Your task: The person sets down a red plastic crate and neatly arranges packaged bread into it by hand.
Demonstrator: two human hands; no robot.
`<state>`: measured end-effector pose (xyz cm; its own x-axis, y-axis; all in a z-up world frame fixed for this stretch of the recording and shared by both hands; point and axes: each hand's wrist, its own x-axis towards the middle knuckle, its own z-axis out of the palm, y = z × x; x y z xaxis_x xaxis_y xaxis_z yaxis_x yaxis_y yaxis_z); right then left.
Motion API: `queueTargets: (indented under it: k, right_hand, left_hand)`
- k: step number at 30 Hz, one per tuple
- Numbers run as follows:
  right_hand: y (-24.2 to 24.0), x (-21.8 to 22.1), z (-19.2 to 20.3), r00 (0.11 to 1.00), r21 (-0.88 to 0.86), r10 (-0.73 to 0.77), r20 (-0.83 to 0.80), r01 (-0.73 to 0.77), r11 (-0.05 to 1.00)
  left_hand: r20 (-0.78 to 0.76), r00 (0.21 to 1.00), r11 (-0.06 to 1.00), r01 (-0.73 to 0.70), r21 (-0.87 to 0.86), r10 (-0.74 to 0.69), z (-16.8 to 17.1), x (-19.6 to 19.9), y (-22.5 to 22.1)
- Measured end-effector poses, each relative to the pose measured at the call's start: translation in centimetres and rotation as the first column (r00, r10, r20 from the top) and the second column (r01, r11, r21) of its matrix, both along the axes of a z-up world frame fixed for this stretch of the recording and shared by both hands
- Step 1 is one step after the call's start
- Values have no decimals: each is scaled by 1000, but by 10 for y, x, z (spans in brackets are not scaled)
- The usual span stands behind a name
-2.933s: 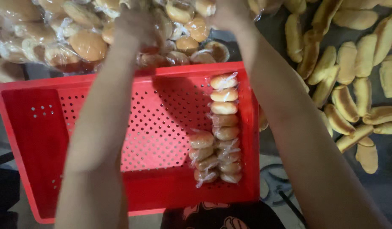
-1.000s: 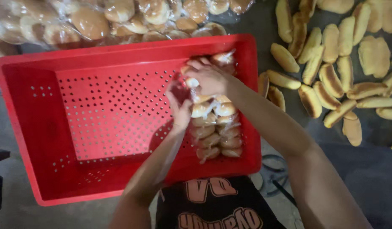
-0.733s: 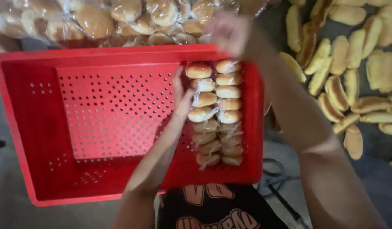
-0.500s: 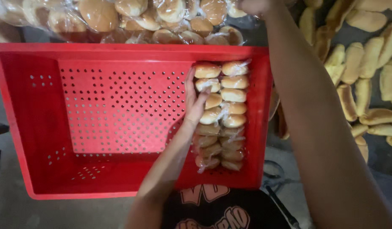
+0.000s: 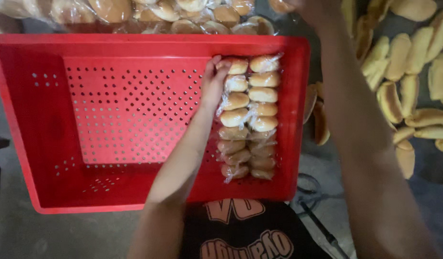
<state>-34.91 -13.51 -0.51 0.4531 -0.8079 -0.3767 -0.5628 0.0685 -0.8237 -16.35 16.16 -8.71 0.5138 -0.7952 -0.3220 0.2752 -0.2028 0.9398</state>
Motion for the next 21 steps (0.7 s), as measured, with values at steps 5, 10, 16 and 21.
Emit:
queueTargets:
  k: [5,10,16,21]
  right_hand:
    - [166,-49,109,885,74,-174,432,157,985]
    - [268,-45,137,996,-186,-49,81,63,981]
    - [304,-24,145,994,-465,-34,103,79,882]
    - [273,23,116,994,-726,94,-57,-106,679]
  left_hand:
    - [-60,997,998,54,16,-53,7,8,-21]
    - [253,954,890,31,455,-162,37,-1,-32]
    - [295,950,984,52,168,-100,0,-11,-7]
    - [216,974,997,67,41,-74,-20,-11,-4]
